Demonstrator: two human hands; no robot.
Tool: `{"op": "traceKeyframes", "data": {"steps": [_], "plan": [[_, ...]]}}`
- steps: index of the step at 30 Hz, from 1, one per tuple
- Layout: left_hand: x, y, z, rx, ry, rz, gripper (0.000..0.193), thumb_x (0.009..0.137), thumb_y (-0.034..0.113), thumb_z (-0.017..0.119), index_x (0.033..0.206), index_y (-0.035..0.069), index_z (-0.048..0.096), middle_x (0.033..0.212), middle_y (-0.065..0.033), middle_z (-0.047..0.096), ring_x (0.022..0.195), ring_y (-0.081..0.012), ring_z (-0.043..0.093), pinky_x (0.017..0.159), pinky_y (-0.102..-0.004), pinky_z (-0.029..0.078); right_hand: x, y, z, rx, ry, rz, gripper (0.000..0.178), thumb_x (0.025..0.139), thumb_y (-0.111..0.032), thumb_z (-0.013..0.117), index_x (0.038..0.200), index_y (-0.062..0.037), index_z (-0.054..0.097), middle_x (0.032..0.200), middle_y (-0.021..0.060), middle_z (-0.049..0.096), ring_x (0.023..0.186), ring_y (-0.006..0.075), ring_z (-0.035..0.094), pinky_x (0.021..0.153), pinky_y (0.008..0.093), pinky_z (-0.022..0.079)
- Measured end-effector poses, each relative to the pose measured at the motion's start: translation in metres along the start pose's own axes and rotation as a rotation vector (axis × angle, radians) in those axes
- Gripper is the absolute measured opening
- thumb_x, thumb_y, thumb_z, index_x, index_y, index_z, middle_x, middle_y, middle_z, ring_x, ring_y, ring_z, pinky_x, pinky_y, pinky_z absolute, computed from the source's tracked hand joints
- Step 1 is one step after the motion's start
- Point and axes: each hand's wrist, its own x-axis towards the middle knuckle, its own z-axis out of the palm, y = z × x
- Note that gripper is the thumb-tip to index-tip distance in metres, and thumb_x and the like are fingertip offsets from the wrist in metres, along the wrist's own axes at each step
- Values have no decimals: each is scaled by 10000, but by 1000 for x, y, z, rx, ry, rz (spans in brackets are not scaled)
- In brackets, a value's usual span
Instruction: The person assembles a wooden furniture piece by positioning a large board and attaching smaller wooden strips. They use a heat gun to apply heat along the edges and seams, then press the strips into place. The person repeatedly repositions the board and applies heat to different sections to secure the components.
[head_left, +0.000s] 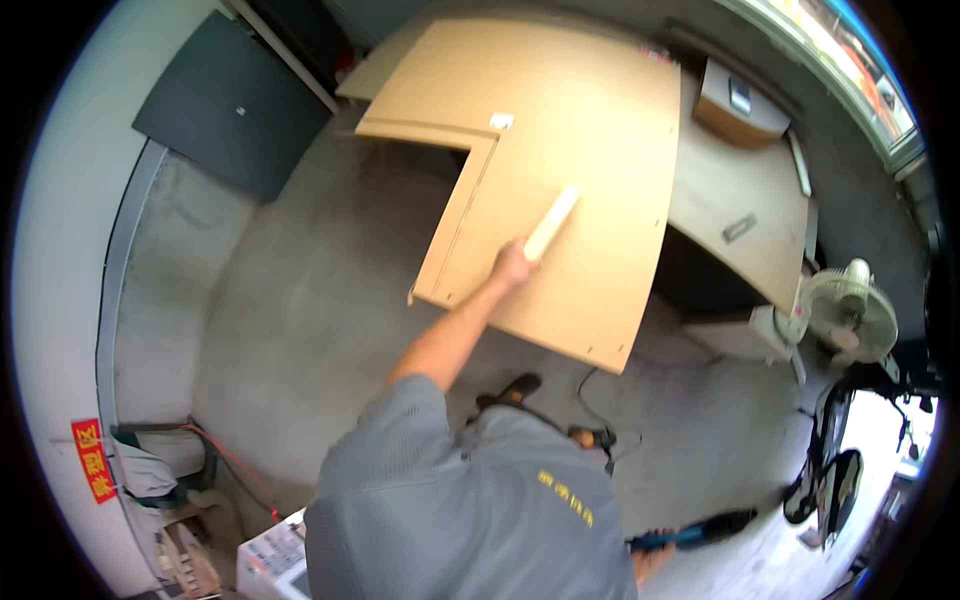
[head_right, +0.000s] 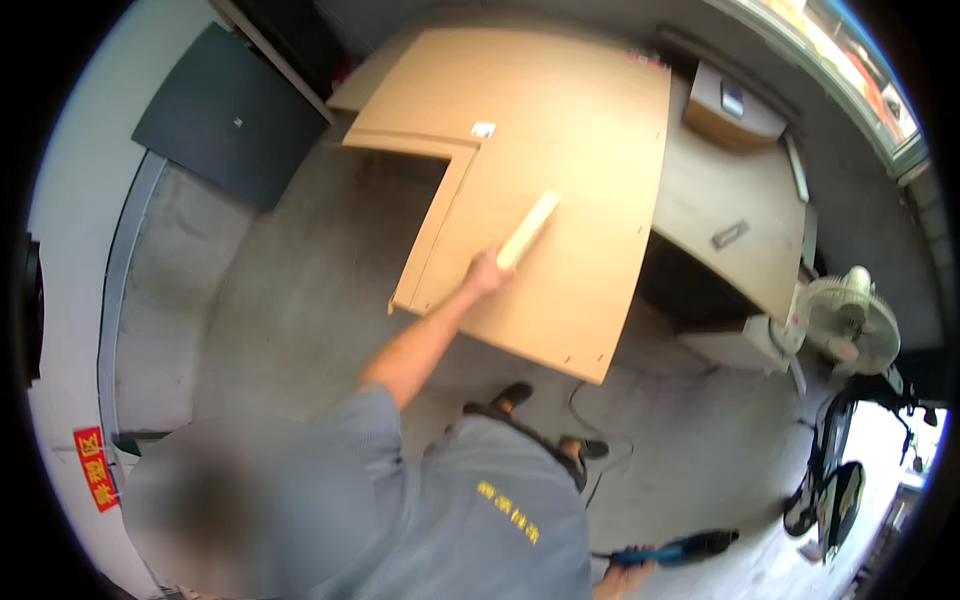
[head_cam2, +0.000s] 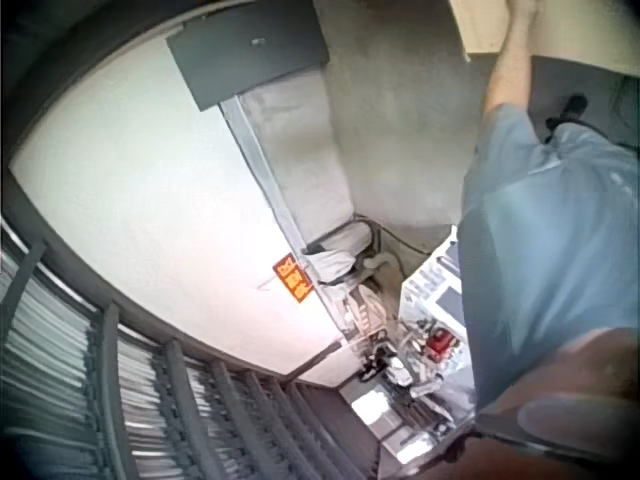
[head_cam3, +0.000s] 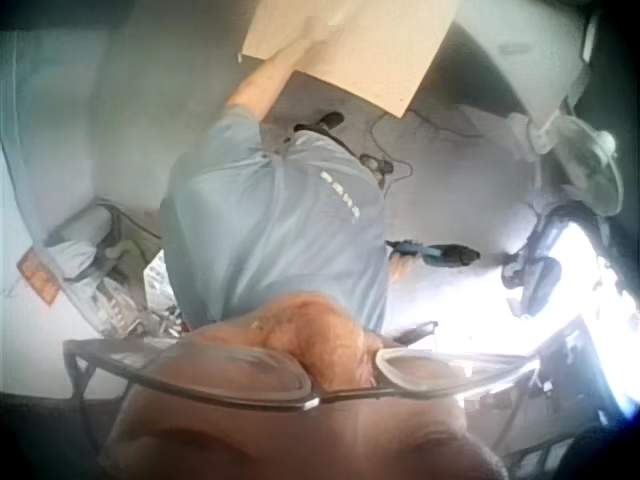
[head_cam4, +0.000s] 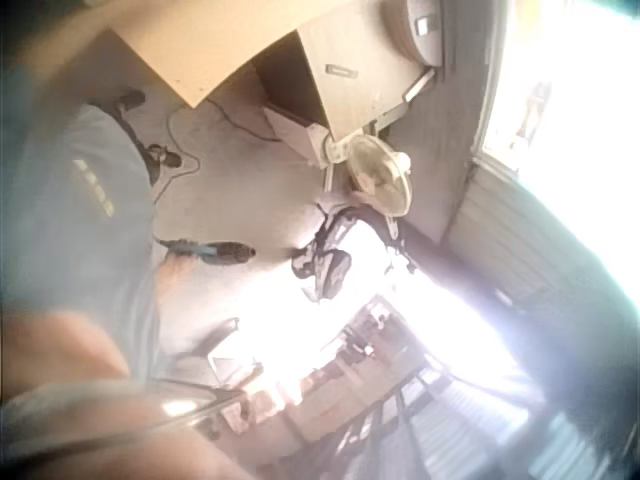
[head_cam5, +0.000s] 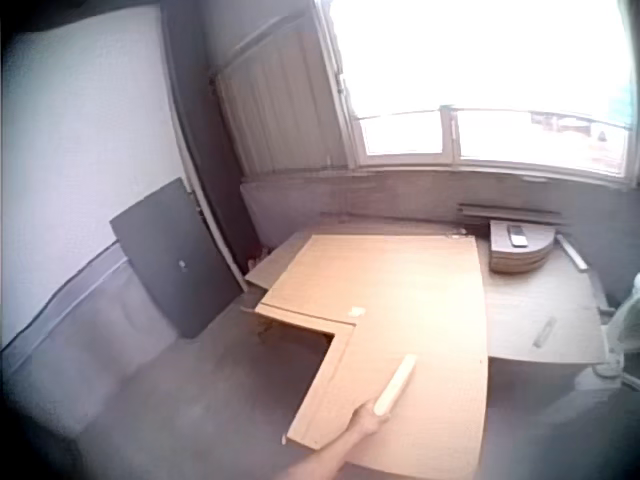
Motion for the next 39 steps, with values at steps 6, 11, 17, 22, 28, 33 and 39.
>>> {"op": "traceKeyframes", "data": {"steps": [6,11,17,22,28,33,39], "plan": [[39,-98,-116,-434,145,-33,309,863,156,723,1118,3,639,896,-75,693,759,-157,659,656,-310,528,-119,83,45,70,-147,-145,185,964,-285,656,1015,-119,593,863,-2,606,729,128,596,661,275,529],[73,-133,-265,-719,109,-300,253,948,335,663,960,83,649,771,-35,656,529,-115,571,435,-259,444,-211,135,82,234,-150,-223,242,976,-353,637,1019,-122,578,865,-1,593,711,125,581,649,276,531],[181,-169,-397,-264,19,-67,331,923,294,705,1078,7,647,873,-96,714,675,-195,678,606,-350,553,-337,296,47,269,215,-192,365,962,-450,626,1014,-93,572,871,9,582,726,141,561,670,296,502],[279,-110,-401,345,-58,255,475,913,353,682,1264,41,610,1204,-228,635,1130,-376,607,973,-426,477,-476,444,30,202,426,-241,479,940,-465,638,1234,-90,581,1101,39,633,973,192,599,884,366,523],[438,-98,-373,705,-155,655,510,926,441,633,1283,77,607,1206,-205,604,1161,-390,557,987,-479,458,-569,568,168,347,473,-29,564,913,-329,686,1381,-74,503,1335,60,562,1198,213,545,1040,375,441],[565,-98,-345,766,-267,911,484,925,419,639,1282,95,602,1208,-174,605,1142,-358,562,968,-491,457,-540,661,348,195,122,69,316,895,-188,687,1169,-106,554,940,13,602,813,168,606,724,347,540],[508,-73,-396,138,-755,895,536,912,242,683,1366,13,514,1292,-172,597,1148,-335,598,992,-441,469,-529,629,619,-74,345,39,191,831,45,589,1003,-22,539,758,74,544,656,192,580,593,330,515]]}}
